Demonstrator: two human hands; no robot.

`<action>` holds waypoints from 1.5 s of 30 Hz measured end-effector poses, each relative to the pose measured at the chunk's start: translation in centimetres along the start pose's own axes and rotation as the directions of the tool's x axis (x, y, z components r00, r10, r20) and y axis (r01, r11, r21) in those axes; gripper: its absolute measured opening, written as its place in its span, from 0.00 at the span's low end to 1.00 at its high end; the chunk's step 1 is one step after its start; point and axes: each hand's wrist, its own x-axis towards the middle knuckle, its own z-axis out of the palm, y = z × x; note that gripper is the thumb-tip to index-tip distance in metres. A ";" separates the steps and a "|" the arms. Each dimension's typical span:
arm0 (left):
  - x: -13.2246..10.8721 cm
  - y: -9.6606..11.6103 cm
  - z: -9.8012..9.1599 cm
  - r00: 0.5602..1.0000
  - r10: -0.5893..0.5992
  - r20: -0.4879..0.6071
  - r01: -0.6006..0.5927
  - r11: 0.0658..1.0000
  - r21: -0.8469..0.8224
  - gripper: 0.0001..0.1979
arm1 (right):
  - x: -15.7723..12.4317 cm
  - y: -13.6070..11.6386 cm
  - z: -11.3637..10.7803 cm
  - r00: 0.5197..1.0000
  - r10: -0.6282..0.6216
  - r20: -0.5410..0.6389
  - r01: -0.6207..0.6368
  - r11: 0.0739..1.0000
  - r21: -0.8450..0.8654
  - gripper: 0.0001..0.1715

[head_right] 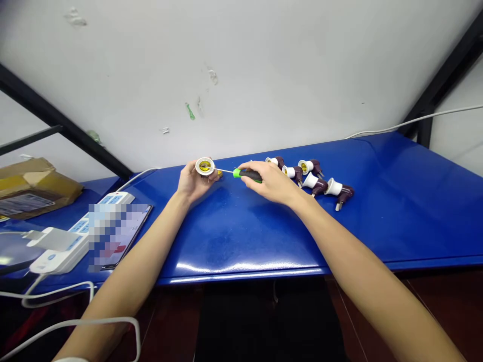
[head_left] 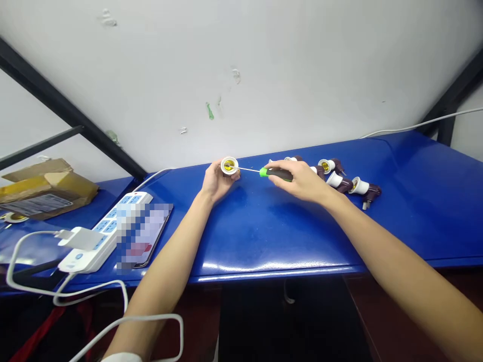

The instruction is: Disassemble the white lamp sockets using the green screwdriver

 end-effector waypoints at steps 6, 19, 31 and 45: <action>0.1 -0.2 -0.2 1.000 0.005 0.019 -0.005 1.000 -0.016 0.13 | 0.0 0.0 0.0 1.000 -0.017 -0.006 0.017 1.000 -0.009 0.19; 0.1 -0.3 -0.1 0.999 -0.002 0.034 0.002 1.000 -0.003 0.12 | 0.0 0.1 -0.1 1.000 -0.018 0.000 0.018 0.999 -0.032 0.18; 0.7 -0.9 -0.2 0.997 0.078 0.008 -0.079 0.992 0.095 0.10 | 0.0 1.1 0.2 1.000 -0.016 0.018 0.018 0.995 -0.096 0.20; 1.3 -2.1 0.1 0.956 0.277 -0.101 -0.222 0.901 0.374 0.09 | -0.2 2.3 0.9 0.945 0.213 0.249 -0.195 0.976 -0.095 0.10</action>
